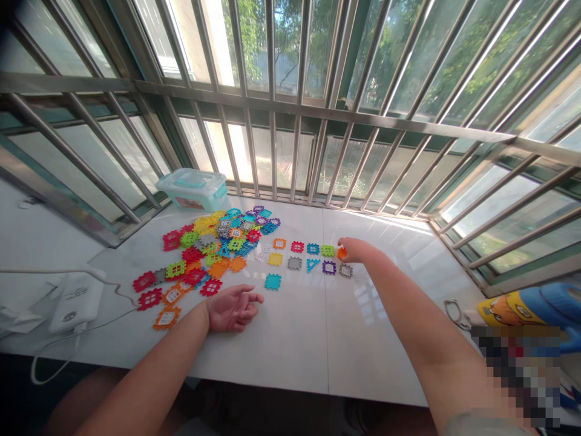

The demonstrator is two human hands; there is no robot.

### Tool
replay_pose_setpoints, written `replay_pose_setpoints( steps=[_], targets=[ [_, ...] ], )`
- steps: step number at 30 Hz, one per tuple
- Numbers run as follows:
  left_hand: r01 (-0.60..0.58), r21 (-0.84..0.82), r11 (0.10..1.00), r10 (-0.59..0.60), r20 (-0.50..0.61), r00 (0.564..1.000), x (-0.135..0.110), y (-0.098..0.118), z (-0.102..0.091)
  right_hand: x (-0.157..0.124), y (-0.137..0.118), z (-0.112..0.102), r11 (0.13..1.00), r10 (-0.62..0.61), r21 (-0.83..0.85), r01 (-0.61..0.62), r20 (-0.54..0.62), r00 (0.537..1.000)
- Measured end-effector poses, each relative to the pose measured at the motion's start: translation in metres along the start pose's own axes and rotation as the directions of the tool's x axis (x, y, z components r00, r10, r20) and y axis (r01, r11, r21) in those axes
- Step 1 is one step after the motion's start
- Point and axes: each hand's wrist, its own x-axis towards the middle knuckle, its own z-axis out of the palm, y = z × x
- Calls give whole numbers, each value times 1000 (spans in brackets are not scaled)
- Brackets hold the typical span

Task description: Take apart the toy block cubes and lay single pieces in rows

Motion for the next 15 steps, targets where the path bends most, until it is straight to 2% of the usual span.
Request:
replay_pose_setpoints(
  steps=[15],
  targets=[
    [9, 0, 1000, -9, 26, 1000, 0, 1, -2, 2, 4, 4, 1000, 7, -12, -7, -7, 1000]
  ],
)
